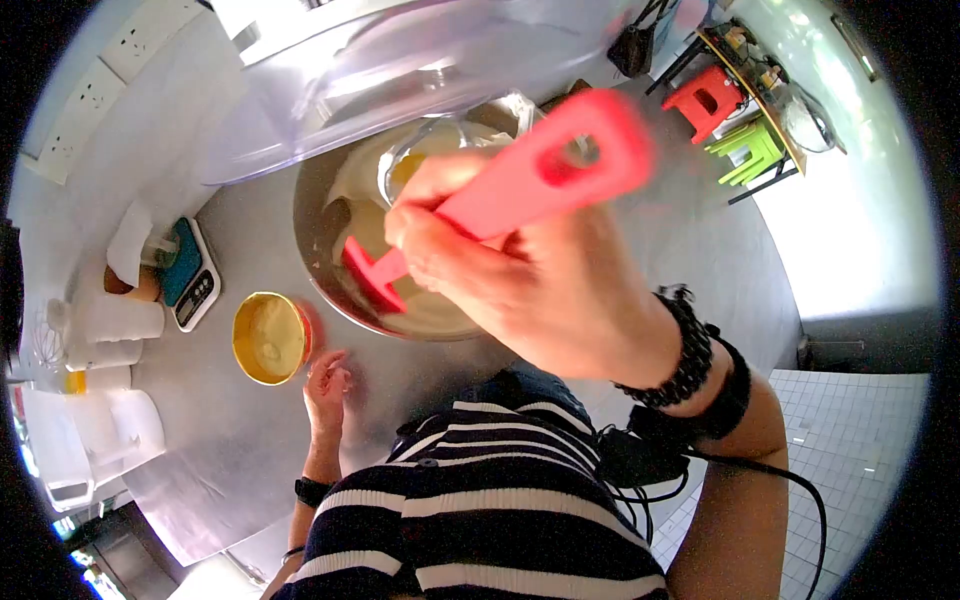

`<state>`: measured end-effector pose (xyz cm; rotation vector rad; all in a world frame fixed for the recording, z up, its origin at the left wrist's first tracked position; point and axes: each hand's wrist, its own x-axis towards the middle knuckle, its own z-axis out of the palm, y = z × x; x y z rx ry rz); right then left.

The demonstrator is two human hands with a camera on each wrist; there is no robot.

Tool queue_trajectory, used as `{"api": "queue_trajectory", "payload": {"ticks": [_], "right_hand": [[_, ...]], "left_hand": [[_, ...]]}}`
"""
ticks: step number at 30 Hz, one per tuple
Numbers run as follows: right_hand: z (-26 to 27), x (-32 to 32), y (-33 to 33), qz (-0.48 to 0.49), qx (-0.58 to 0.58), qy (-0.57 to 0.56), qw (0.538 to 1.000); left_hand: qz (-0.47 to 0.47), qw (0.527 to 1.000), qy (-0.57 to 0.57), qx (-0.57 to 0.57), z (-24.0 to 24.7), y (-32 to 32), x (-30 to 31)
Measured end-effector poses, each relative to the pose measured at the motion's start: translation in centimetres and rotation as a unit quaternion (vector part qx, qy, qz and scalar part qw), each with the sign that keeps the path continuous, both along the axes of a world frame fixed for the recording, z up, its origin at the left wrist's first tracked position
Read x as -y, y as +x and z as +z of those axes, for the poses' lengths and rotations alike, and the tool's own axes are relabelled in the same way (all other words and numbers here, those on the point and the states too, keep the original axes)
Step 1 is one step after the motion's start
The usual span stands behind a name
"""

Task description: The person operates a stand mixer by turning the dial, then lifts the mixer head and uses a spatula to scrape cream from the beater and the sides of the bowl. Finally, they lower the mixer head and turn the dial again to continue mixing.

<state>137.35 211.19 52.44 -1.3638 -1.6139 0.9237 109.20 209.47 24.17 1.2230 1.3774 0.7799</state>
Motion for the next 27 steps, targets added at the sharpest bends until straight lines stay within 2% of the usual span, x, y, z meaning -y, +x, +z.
{"api": "queue_trajectory", "payload": {"ticks": [1, 5, 8, 9, 12, 17, 20, 22, 23, 27], "right_hand": [[-0.3, -0.1, -0.1, -0.001, -0.047, -0.049, 0.998], [-0.5, -0.6, 2.3, 0.062, -0.024, -0.135, 0.989], [-1.5, -1.0, 4.7, 0.147, 0.123, -0.027, 0.981], [-1.8, -1.3, 5.6, 0.169, 0.174, 0.043, 0.969], [-0.5, -1.9, 6.8, 0.162, 0.147, 0.06, 0.974], [3.1, -2.8, 8.3, 0.252, 0.167, 0.067, 0.951], [3.1, -2.8, 8.4, 0.238, 0.134, 0.029, 0.962], [2.7, -2.7, 8.5, 0.225, 0.133, -0.056, 0.964], [2.2, -3.2, 8.8, 0.258, 0.127, -0.018, 0.958], [2.4, -4.3, 9.3, 0.297, 0.204, -0.046, 0.932]], "left_hand": [[-0.001, 1.0, 0.001, 0.002, 0.1, 0.1, 0.0], [0.014, 1.0, 0.007, 0.002, 0.0, 0.1, 0.3], [0.006, 1.0, 0.007, -0.021, 0.3, 0.2, 0.4], [0.001, 0.999, 0.005, -0.033, 0.4, 0.3, 0.4], [0.019, 1.0, 0.011, -0.013, 0.1, 0.6, 0.5], [0.023, 1.0, -0.002, -0.012, -0.1, 0.4, 0.7], [0.014, 1.0, -0.013, -0.02, -0.3, 0.3, 0.7], [0.009, 1.0, -0.016, -0.021, -0.4, 0.2, 0.6], [0.008, 1.0, -0.014, -0.02, -0.5, 0.1, 0.6], [0.034, 0.999, -0.016, 0.006, -0.2, 0.4, 0.5]]}}
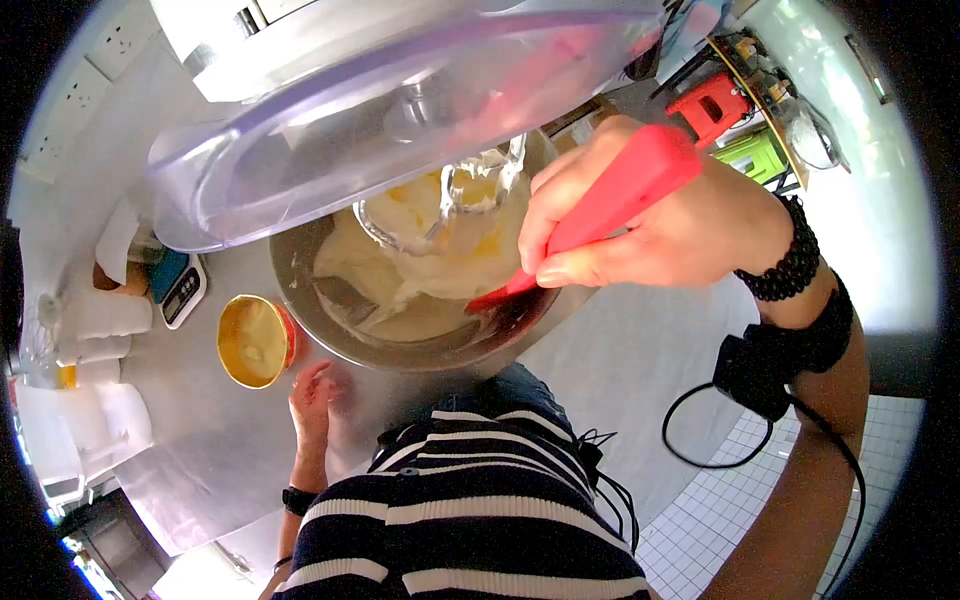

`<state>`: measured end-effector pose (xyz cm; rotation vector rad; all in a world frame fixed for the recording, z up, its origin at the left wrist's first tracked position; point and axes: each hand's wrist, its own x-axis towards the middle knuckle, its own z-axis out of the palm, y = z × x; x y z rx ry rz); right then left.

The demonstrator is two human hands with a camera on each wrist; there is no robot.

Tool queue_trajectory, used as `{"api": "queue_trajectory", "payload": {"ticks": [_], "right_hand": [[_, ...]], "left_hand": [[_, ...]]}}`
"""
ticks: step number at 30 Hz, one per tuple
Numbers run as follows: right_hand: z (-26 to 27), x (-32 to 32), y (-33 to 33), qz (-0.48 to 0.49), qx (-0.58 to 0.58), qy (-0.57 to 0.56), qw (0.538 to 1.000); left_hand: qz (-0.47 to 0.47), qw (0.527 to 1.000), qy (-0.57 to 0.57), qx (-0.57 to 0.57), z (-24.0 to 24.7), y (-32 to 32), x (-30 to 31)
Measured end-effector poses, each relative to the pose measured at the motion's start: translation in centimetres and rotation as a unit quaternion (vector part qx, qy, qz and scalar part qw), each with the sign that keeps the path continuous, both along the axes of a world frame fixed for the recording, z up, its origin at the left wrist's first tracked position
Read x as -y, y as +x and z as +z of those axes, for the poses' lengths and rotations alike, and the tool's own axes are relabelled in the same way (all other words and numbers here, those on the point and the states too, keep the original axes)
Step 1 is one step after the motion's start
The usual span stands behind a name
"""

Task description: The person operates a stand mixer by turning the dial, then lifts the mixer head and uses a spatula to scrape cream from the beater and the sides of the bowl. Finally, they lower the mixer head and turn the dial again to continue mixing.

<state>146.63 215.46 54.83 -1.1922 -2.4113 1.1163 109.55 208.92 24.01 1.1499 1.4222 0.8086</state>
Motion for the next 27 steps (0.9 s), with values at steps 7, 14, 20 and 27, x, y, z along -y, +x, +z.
{"api": "queue_trajectory", "payload": {"ticks": [7, 14, 20, 27], "right_hand": [[-0.4, -1.3, 0.8, 0.129, 0.073, 0.052, 0.988], [1.2, 2.7, -0.7, -0.088, 0.063, 0.146, 0.983], [2.1, 3.9, -2.4, -0.143, 0.118, 0.211, 0.96], [-3.5, 2.7, -1.1, -0.211, 0.04, 0.225, 0.95]], "left_hand": [[-0.001, 1.0, -0.001, -0.029, 0.4, -0.4, -0.1], [0.001, 1.0, 0.008, -0.019, -0.4, 0.0, -0.2], [-0.006, 1.0, 0.014, -0.021, -0.4, 0.1, -0.2], [0.027, 0.999, 0.014, 0.012, -0.3, -0.2, 0.0]]}}
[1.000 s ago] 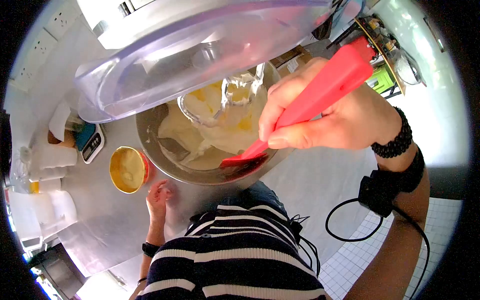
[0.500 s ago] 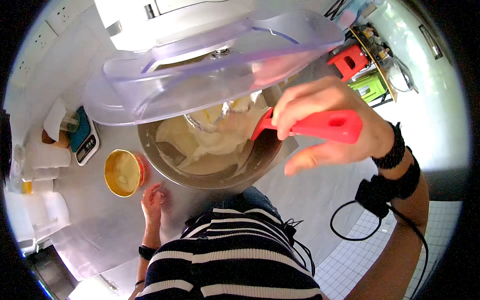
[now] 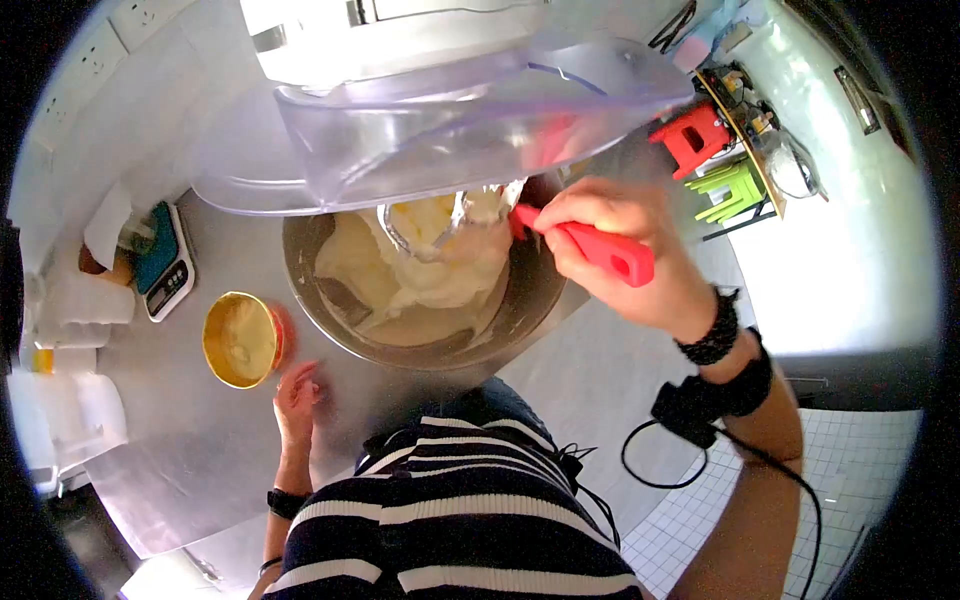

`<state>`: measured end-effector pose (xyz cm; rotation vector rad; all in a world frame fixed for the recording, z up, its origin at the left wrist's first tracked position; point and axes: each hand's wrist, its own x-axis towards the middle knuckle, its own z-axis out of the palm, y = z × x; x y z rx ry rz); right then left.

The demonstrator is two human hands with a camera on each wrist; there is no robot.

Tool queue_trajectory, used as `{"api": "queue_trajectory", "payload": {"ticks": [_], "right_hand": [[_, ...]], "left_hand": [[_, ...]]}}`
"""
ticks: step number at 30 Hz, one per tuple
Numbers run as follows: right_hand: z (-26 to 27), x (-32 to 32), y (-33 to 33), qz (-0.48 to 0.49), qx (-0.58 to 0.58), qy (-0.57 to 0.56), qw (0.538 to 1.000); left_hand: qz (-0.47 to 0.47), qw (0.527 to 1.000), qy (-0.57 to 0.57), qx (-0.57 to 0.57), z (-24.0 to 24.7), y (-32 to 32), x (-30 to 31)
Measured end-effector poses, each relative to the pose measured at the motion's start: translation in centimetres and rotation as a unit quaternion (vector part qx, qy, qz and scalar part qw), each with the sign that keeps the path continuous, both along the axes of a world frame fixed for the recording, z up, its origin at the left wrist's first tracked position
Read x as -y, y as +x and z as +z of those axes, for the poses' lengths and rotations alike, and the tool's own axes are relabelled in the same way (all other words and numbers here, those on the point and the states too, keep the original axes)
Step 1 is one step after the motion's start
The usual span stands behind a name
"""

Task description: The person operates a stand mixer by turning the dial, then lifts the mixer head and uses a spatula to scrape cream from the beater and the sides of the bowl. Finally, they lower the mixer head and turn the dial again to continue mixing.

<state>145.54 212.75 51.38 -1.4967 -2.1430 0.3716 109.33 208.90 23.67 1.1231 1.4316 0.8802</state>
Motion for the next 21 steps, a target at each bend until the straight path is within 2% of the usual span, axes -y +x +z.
{"api": "queue_trajectory", "payload": {"ticks": [4, 7, 8, 10, 13, 16, 21], "right_hand": [[-2.0, 1.4, 0.4, -0.04, -0.09, 0.009, 0.995], [0.8, 3.9, 0.8, -0.119, -0.1, -0.072, 0.985], [1.1, 4.6, 0.8, -0.12, -0.127, -0.009, 0.985], [2.9, 5.3, 0.6, -0.182, -0.116, -0.043, 0.975], [3.0, 5.3, 1.0, -0.203, -0.14, -0.034, 0.968], [2.1, 4.7, 1.8, -0.202, -0.153, -0.016, 0.967], [-1.4, 1.1, 4.0, -0.091, -0.138, -0.021, 0.986]], "left_hand": [[-0.022, 0.999, 0.001, -0.03, -1.1, -0.7, 0.1], [-0.036, 0.999, 0.01, -0.039, -1.4, -0.8, -0.2], [-0.03, 0.998, 0.011, -0.046, -1.0, -0.5, -0.3], [-0.027, 0.998, 0.013, -0.053, -0.5, -0.3, -0.2], [-0.029, 0.998, 0.021, -0.049, 0.1, 0.2, -0.3], [-0.022, 0.997, 0.028, -0.062, 0.5, 0.2, 0.3], [0.023, 0.998, 0.013, -0.054, 0.9, 0.3, 1.2]]}}
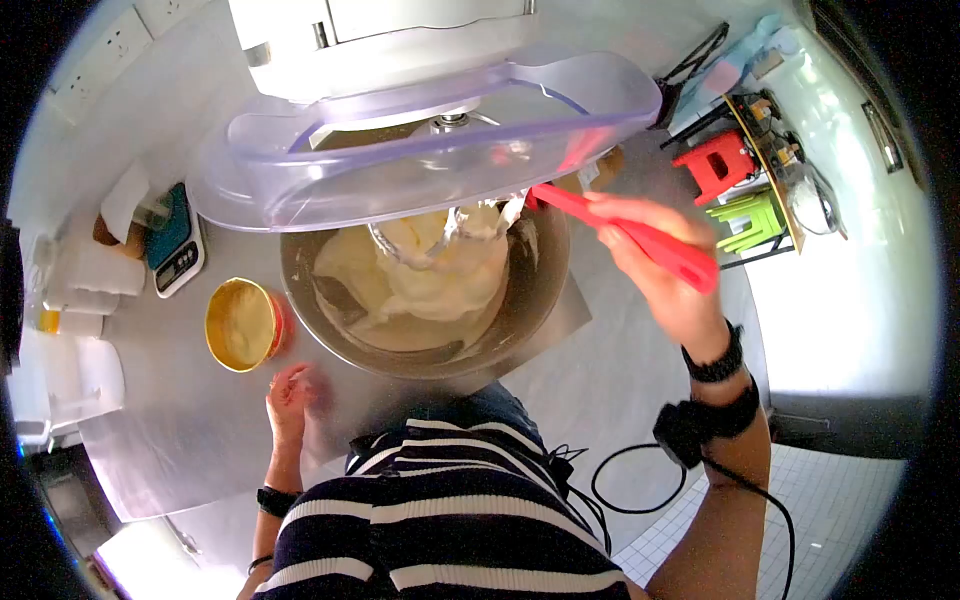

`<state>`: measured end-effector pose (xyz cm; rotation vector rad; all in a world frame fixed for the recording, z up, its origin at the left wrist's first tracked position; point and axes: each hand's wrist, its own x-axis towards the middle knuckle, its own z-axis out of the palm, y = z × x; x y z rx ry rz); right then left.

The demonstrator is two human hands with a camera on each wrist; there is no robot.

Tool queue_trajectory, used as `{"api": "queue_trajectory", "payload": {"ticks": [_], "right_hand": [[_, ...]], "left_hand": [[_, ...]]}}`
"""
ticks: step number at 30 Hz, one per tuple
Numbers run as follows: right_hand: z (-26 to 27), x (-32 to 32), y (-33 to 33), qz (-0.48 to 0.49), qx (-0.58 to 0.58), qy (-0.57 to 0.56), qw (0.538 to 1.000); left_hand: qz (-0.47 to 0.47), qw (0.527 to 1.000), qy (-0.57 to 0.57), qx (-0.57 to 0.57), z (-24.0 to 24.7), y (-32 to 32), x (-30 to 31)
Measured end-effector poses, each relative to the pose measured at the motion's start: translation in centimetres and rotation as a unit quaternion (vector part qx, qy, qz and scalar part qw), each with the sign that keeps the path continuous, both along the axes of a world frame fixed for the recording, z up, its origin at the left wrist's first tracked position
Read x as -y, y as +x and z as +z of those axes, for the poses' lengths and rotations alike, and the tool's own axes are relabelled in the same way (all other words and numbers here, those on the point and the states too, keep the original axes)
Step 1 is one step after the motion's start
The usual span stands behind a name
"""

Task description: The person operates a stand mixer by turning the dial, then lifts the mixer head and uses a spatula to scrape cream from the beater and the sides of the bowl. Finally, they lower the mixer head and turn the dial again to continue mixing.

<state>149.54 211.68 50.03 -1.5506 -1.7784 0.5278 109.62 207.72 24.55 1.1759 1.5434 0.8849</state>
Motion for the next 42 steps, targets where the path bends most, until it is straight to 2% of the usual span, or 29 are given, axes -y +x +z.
{"api": "queue_trajectory", "payload": {"ticks": [7, 11, 16, 21, 26, 30, 31, 33, 35, 37, 39, 42], "right_hand": [[-1.4, -5.0, 4.6, 0.169, -0.046, -0.084, 0.981], [0.4, -4.5, 6.7, 0.155, -0.145, -0.099, 0.972], [0.8, -4.2, 8.2, 0.161, -0.11, -0.038, 0.98], [1.1, -8.1, 7.6, 0.224, -0.032, -0.017, 0.974], [-2.5, -13.2, 6.5, 0.302, 0.045, 0.016, 0.952], [-2.8, -16.5, 7.6, 0.39, 0.091, 0.134, 0.906], [-1.8, -16.7, 7.9, 0.399, 0.068, 0.084, 0.91], [0.6, -16.9, 7.8, 0.406, 0.021, -0.015, 0.914], [1.7, -16.9, 9.0, 0.396, 0.032, -0.029, 0.917], [1.0, -15.9, 9.1, 0.396, -0.006, 0.009, 0.918], [0.2, -16.2, 8.9, 0.391, 0.007, 0.057, 0.919], [-1.3, -17.6, 8.7, 0.383, 0.095, 0.136, 0.909]], "left_hand": [[0.051, 0.997, -0.002, -0.065, 1.5, 1.7, 2.1], [0.063, 0.994, -0.01, -0.09, 1.5, 3.3, 3.0], [0.083, 0.99, 0.002, -0.118, 1.1, 5.6, 3.9], [0.106, 0.984, 0.018, -0.145, 2.4, 7.8, 5.1], [0.188, 0.974, 0.022, -0.124, 2.4, 9.3, 7.2], [0.242, 0.962, 0.015, -0.128, 2.8, 10.9, 8.7], [0.251, 0.959, 0.013, -0.131, 2.8, 11.2, 9.0], [0.268, 0.954, 0.011, -0.134, 2.5, 11.8, 9.6], [0.278, 0.95, 0.009, -0.141, 2.1, 12.4, 9.7], [0.285, 0.947, 0.016, -0.145, 1.8, 13.1, 10.1], [0.291, 0.945, 0.03, -0.147, 1.7, 13.8, 9.9], [0.286, 0.943, 0.017, -0.17, 2.8, 14.5, 9.6]]}}
